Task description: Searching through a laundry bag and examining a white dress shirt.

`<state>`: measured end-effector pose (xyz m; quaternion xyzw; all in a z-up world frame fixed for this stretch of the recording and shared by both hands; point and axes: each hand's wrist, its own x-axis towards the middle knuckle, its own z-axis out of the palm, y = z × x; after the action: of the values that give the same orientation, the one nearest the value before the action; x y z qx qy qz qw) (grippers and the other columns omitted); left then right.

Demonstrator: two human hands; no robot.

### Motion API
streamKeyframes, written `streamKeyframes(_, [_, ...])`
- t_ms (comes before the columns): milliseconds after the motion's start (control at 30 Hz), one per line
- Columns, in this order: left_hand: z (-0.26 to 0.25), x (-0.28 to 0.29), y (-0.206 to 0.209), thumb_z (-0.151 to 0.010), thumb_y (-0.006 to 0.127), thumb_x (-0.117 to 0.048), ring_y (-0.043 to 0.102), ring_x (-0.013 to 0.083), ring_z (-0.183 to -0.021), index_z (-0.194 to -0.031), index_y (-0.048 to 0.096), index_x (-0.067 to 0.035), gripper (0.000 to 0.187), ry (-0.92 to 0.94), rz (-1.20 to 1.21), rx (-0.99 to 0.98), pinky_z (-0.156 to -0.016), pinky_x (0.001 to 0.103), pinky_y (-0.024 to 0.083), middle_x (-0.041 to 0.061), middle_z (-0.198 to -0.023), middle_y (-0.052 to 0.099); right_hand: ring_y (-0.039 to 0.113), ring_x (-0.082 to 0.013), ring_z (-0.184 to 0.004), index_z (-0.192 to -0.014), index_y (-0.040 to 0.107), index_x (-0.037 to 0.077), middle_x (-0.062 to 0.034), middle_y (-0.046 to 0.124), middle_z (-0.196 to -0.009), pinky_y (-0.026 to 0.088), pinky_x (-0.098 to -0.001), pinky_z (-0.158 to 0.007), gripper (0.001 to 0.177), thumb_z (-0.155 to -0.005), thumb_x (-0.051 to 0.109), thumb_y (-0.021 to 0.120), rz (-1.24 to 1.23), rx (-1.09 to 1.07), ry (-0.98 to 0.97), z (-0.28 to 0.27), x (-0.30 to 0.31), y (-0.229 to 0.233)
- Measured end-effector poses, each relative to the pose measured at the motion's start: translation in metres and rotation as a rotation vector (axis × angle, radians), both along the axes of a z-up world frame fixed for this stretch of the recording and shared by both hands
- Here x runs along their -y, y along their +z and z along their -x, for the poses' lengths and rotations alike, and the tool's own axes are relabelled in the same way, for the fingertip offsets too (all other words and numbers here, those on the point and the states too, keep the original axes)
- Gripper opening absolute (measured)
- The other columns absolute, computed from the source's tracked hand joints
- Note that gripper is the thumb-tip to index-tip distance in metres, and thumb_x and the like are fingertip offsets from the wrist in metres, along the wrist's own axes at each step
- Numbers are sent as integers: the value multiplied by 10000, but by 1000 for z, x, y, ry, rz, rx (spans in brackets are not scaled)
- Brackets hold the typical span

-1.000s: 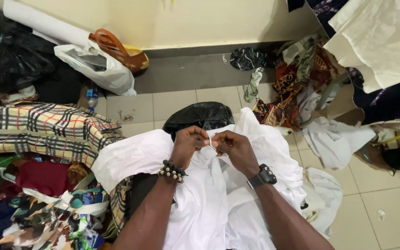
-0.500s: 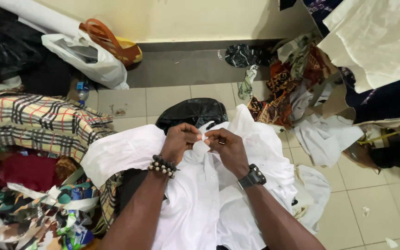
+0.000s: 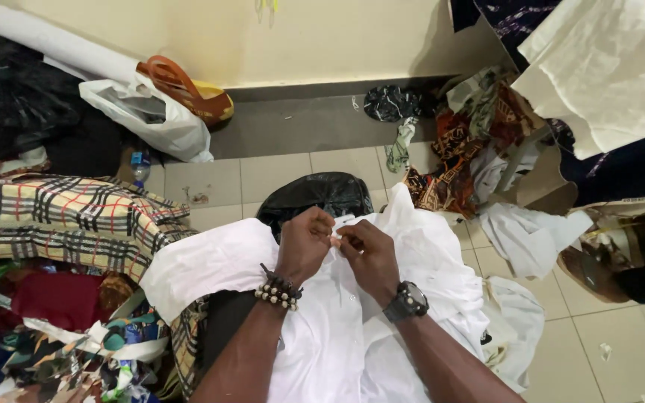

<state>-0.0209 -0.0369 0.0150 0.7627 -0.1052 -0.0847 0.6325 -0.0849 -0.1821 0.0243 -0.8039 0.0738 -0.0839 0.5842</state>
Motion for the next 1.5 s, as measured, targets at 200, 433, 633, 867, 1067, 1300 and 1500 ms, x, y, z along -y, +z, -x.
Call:
streamKeyframes(200, [-5, -1, -13, -707, 782, 93, 671, 77, -668, -815, 633, -23, 217, -9, 18, -42, -592, 242, 531, 42, -709, 712, 705, -100, -725, -1026, 750, -18, -39, 687, -882, 564, -251, -626, 172, -860, 24, 760, 166, 144, 67, 2, 0, -4])
streamKeyframes(433, [-7, 1, -31, -734, 700, 147, 617, 67, -665, -775, 521, -43, 264, 53, 165, -57, -598, 250, 515, 24, -695, 649, 693, -83, -758, -1073, 708, -25, -37, 703, -843, 607, -251, -696, 179, -901, 24, 723, -160, -53, 19, 1, -1, -20])
streamKeyframes(633, [-16, -6, -45, -715, 621, 192, 594, 89, -686, -745, 454, -50, 295, 47, 328, -152, -601, 271, 522, 45, -683, 615, 663, -84, -709, -1043, 703, -20, -32, 706, -796, 580, -255, -651, 177, -889, 51, 755, -187, -90, 1, 0, -3, -14])
streamKeyframes(867, [-17, -7, -28, -671, 615, 194, 680, 135, -688, -709, 454, -61, 304, 34, 321, -289, -589, 320, 581, 86, -690, 656, 662, -97, -697, -1052, 709, -34, -52, 713, -813, 568, -266, -636, 164, -924, 64, 745, -324, -114, 69, 0, 7, -24])
streamKeyframes(1067, [-23, -11, -47, -659, 629, 163, 669, 136, -648, -750, 467, -60, 290, -43, 370, -337, -578, 287, 551, 77, -673, 655, 709, -102, -739, -1055, 702, -24, -50, 735, -836, 607, -271, -676, 137, -938, 47, 691, -374, -179, 119, 0, 12, -24])
streamKeyframes(1300, [-22, -6, -56, -671, 604, 138, 558, 85, -645, -869, 546, -45, 276, -90, 342, -318, -617, 245, 494, 7, -726, 593, 714, -120, -779, -1097, 699, 7, -69, 731, -874, 619, -278, -728, 174, -926, 13, 670, -423, -170, 190, -3, 20, -25])
streamKeyframes(1500, [-24, -12, -41, -681, 607, 142, 570, 103, -643, -939, 587, -38, 315, 10, 446, -369, -593, 241, 446, 27, -721, 632, 663, -121, -803, -1045, 682, 24, -38, 696, -942, 565, -285, -722, 258, -823, 55, 810, 19, -8, 186, 0, 6, 12])
